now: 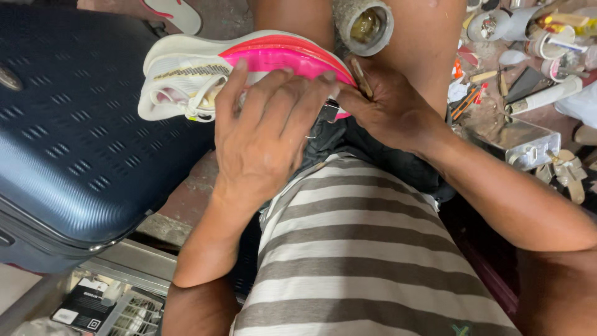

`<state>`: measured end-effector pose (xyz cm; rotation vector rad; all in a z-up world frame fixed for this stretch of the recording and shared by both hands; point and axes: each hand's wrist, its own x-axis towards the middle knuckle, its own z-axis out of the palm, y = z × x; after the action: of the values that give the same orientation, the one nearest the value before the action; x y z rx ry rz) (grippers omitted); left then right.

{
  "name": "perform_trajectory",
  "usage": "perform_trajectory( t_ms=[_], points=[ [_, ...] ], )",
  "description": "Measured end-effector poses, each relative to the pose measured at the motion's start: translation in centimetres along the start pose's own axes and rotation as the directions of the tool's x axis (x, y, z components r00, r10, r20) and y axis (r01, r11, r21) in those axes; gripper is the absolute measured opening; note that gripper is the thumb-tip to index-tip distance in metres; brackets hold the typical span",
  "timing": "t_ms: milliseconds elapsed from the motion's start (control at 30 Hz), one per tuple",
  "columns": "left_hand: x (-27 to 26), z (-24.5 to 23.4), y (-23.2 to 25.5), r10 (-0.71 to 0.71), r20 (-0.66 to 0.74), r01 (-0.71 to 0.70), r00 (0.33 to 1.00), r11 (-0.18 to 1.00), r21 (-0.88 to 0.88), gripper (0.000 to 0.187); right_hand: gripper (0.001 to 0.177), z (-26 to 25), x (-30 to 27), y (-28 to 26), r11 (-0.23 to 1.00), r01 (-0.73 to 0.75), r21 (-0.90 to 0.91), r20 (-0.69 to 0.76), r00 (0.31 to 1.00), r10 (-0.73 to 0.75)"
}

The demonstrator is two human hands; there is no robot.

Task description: The person holds a white and pink sneaker on their lap and uses a small brush to apply pink paint along the sole edge. They repeatedly dip the brush into a container and carefully paint the shoe's perimeter.

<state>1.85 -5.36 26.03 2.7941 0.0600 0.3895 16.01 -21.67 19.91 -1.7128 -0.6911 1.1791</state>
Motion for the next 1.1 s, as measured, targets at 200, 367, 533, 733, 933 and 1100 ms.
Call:
perform_trajectory(
  t_ms=[200,367,533,733,933,1100],
  points=[
    [0.1,1.7,-1.3,0.072,0.045,-0.065,0.996,0.987,-0.149,0.037,0.023,-0.3,0.2,1.3,0.998,0.052,-0.028,-0.014,0.999,-0.052],
    [-0.2,2.2,-1.8,0.068,0.069,-0.053,0.995,0.98,-0.193,0.04,0.025,-0.5,0.6,1.6,0.997,0.062,-0.056,-0.012,0.998,-0.062],
    [-0.2,2.1,-2.0,0.075,0.115,-0.057,0.991,0.987,-0.149,0.043,0.024,-0.5,0.8,1.3,0.995,0.091,-0.041,0.015,0.996,-0.091],
    [0.1,1.4,-2.1,0.046,0.171,-0.013,0.984,0.981,-0.193,0.05,0.024,-0.5,1.1,1.1,0.99,0.077,-0.121,0.03,0.997,-0.074],
    [0.2,1.3,-1.7,0.005,0.187,0.033,0.982,0.979,-0.202,0.051,0.017,-0.5,1.4,1.2,0.994,0.1,0.034,0.081,0.991,-0.103],
    [0.0,1.4,-2.0,-0.01,0.216,0.054,0.976,0.979,-0.198,0.045,0.02,-1.3,1.3,1.0,0.998,0.051,0.031,0.137,0.989,-0.055]
  ],
)
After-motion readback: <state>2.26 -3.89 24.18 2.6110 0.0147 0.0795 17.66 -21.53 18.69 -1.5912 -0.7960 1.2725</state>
